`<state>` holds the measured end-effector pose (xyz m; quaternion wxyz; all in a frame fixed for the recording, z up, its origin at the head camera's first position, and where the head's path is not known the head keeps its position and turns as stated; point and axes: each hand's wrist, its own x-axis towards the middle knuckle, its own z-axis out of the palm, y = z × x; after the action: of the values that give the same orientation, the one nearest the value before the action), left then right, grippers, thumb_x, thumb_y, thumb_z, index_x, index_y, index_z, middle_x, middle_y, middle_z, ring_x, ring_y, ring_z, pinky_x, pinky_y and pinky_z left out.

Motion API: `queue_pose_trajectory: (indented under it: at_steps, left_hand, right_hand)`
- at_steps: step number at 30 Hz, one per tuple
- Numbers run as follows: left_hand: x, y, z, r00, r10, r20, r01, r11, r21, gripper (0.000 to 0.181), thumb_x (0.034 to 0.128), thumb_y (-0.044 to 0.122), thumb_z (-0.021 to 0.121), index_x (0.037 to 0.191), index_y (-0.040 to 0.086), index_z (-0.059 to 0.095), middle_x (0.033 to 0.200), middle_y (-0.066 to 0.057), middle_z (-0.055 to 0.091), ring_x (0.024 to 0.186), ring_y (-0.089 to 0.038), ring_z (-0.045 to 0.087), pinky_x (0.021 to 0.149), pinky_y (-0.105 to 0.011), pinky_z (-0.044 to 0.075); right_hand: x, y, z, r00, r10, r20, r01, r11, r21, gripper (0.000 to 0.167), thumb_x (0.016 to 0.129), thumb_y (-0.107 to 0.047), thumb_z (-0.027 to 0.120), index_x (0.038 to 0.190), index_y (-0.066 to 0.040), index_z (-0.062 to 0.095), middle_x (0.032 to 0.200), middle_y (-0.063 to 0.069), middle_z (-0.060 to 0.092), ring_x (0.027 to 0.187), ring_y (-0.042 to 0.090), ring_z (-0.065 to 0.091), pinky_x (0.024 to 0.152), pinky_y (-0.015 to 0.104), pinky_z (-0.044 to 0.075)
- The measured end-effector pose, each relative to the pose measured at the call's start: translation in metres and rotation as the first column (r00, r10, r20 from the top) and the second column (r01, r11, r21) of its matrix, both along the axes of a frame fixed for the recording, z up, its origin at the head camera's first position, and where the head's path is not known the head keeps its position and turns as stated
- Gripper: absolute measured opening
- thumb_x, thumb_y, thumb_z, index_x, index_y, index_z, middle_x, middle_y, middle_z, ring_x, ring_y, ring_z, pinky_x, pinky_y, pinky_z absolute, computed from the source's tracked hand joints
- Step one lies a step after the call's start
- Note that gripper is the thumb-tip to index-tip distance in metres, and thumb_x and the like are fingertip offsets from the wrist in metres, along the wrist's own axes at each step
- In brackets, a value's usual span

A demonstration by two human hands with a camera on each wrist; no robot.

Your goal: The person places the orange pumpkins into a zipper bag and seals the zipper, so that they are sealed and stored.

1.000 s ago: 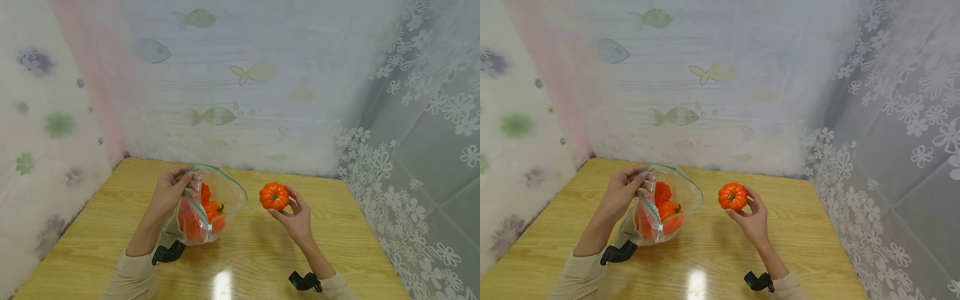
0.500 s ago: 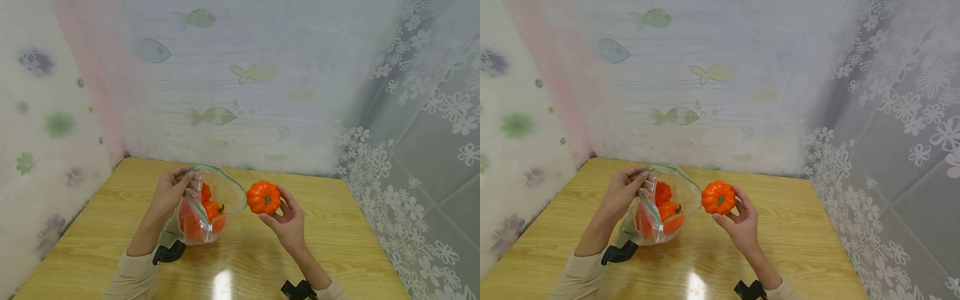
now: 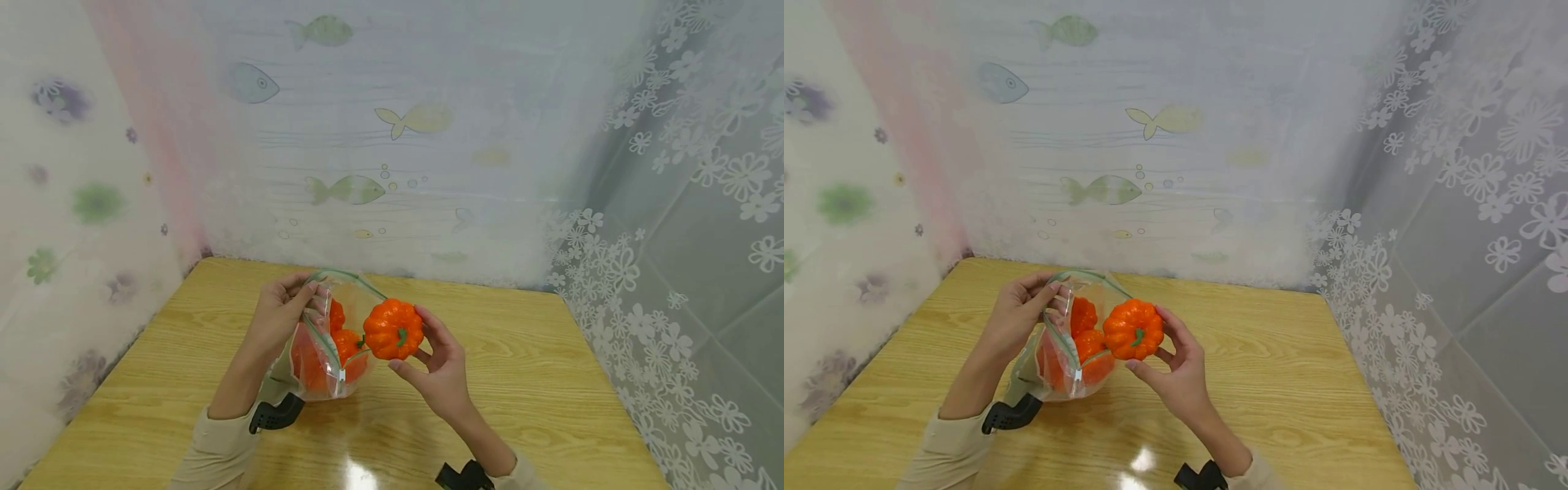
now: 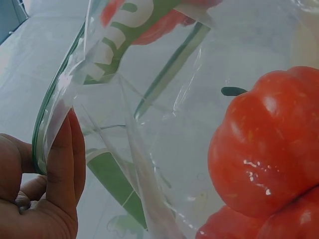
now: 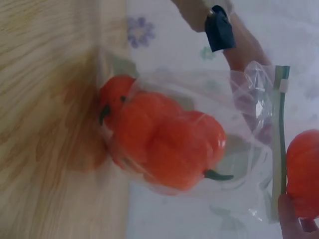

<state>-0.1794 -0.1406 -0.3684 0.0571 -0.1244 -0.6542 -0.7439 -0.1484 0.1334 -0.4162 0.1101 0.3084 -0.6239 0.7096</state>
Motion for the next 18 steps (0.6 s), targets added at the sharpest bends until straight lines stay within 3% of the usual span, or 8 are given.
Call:
queue_pose_trajectory:
  at_steps: [10,18]
  left_hand:
    - [0.0,-0.001,-0.001,1.0,-0.001,-0.001,0.001,1.0,0.003,0.034,0.1081,0.006,0.048,0.135,-0.015,0.051,0.091,0.004,0.071,0.07,-0.007,0.067,0.06,-0.023,0.061]
    - [0.0,-0.001,-0.002,1.0,-0.016,-0.009,0.016,1.0,0.02,0.034,0.108,0.006,0.048,0.133,-0.017,0.05,0.092,0.003,0.071,0.069,-0.007,0.068,0.061,-0.023,0.062]
  right_hand:
    - [-0.001,-0.019,0.012,0.998,0.009,-0.062,-0.007,0.999,0.036,0.074,0.086,-0.004,0.081,0.15,-0.002,0.045,0.146,0.01,0.053,0.128,0.022,0.058,0.097,0.035,0.059]
    - [-0.004,-0.026,0.026,0.999,0.018,-0.037,-0.017,0.999,0.041,0.073,0.087,-0.001,0.08,0.15,-0.001,0.045,0.145,0.014,0.052,0.126,0.022,0.059,0.088,0.038,0.062]
